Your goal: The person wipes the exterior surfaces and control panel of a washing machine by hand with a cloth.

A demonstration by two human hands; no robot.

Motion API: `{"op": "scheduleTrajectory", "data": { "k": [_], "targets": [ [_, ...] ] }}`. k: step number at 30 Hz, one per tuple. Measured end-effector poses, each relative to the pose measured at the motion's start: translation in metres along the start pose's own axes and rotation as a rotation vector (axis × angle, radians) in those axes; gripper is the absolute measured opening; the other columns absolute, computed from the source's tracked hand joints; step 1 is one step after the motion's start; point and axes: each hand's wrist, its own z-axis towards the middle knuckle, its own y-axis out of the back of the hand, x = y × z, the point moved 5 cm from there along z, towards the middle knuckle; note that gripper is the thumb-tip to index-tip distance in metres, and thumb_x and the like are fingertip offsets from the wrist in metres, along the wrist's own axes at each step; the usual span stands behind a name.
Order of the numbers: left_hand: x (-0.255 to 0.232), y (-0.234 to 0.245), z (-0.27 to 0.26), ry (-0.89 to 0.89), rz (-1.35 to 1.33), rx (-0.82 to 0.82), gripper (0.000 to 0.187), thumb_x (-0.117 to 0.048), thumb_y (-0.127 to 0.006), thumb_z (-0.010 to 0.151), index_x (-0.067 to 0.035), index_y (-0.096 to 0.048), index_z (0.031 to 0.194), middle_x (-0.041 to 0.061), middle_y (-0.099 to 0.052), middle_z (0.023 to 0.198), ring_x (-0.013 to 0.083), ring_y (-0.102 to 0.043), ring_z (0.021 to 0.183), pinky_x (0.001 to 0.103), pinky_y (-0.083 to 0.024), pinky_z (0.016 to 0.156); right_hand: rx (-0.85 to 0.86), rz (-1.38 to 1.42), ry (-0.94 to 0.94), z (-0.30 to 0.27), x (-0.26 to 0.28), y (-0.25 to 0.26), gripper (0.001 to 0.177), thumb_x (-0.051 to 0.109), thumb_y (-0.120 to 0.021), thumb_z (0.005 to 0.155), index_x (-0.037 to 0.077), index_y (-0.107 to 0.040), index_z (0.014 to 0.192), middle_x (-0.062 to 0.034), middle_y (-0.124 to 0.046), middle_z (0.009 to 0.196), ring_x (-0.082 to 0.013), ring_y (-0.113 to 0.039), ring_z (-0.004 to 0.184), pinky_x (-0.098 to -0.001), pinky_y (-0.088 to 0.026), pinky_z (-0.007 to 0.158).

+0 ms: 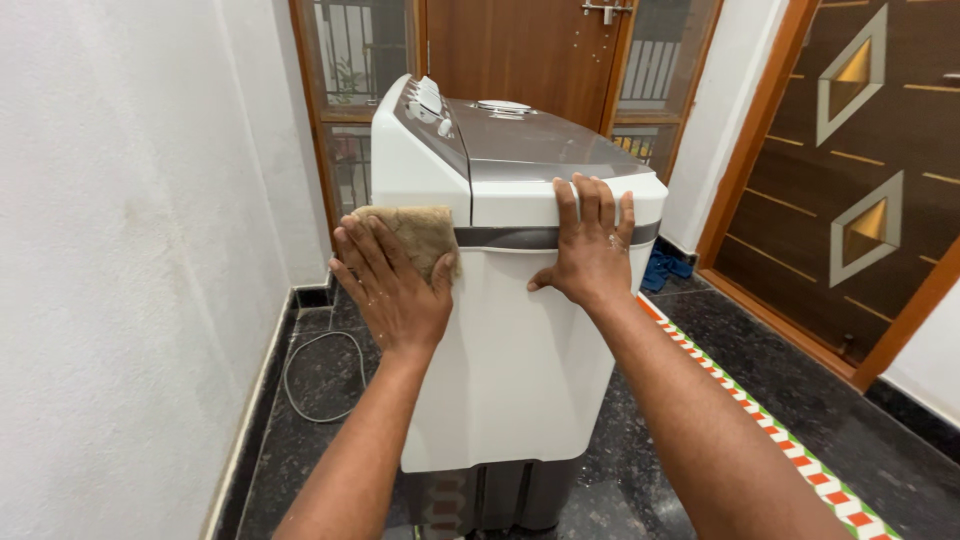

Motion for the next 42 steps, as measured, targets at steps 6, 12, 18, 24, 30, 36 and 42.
{"op": "scheduleTrajectory", "data": {
  "k": [6,12,18,24,30,36,42],
  "targets": [
    [-0.01,-0.011,-0.041,-0.175,-0.071,0.127,0.093,-0.065,-0.026,0.108,0.002,0.009,0.163,0.025,0.016,0.169,0.0395,0.015,0.158,0.056,0.009,0.13,0.029,-0.022,-0.012,0.001,0.001,-0.001,0.15,0.059,-0.099,0.035,0.023,-0.016,0.154,-0.007,-0.025,0.155,-0.0303,-0.014,0.151,-0.0595,-0.004,0.125],
    [-0.016,-0.009,-0.079,-0.328,0.069,0.22,0.092,-0.064,-0.029,0.104,-0.004,0.011,0.162,0.019,0.017,0.168,0.0364,0.016,0.156,0.053,0.009,0.126,0.024,-0.042,-0.016,0.001,0.002,0.001,0.15,0.058,-0.099,0.035,0.022,-0.016,0.154,-0.0069,-0.026,0.155,-0.0304,-0.015,0.151,-0.0592,-0.005,0.125],
    [-0.008,0.004,-0.002,-0.096,0.131,0.53,0.093,-0.069,-0.015,0.108,0.002,0.008,0.165,0.02,0.016,0.172,0.0304,0.012,0.161,0.052,0.008,0.131,0.025,-0.043,-0.019,0.002,0.003,0.002,0.149,0.058,-0.099,0.035,0.023,-0.017,0.154,-0.0069,-0.026,0.154,-0.03,-0.016,0.151,-0.0586,-0.006,0.125],
    [-0.021,-0.002,0.005,-0.364,-0.016,0.085,0.073,-0.048,-0.025,0.117,-0.005,0.007,0.166,0.016,0.017,0.173,0.0238,0.015,0.161,0.041,0.01,0.133,0.023,-0.058,-0.022,0.002,0.003,0.002,0.151,0.058,-0.1,0.034,0.022,-0.017,0.154,-0.0073,-0.027,0.154,-0.0305,-0.017,0.151,-0.0586,-0.006,0.125],
    [-0.015,-0.02,-0.081,-0.603,-0.132,0.222,0.073,-0.046,-0.036,0.107,-0.015,-0.003,0.165,0.007,0.006,0.172,0.0201,0.008,0.159,0.039,0.007,0.13,-0.006,-0.051,-0.015,0.001,0.003,0.001,0.15,0.057,-0.1,0.033,0.022,-0.018,0.154,-0.0063,-0.028,0.155,-0.0304,-0.019,0.151,-0.0578,-0.008,0.125],
    [0.013,-0.025,-0.081,-0.508,-0.091,0.221,0.078,-0.056,-0.032,0.109,-0.009,-0.006,0.166,0.011,0.001,0.174,0.0231,0.005,0.16,0.042,0.003,0.13,0.06,-0.077,-0.03,0.004,0.003,-0.003,0.153,0.062,-0.1,0.035,0.023,-0.012,0.154,-0.0084,-0.024,0.152,-0.031,-0.015,0.15,-0.0584,-0.004,0.125],
    [0.004,-0.019,-0.015,-0.252,-0.15,0.128,0.08,-0.059,-0.027,0.112,-0.005,-0.002,0.167,0.016,0.003,0.174,0.0286,0.007,0.161,0.044,0.003,0.133,0.072,-0.074,-0.055,0.004,0.003,-0.005,0.152,0.062,-0.098,0.035,0.026,-0.01,0.155,-0.006,-0.023,0.153,-0.0301,-0.014,0.151,-0.0582,-0.004,0.126]
  ]
}}
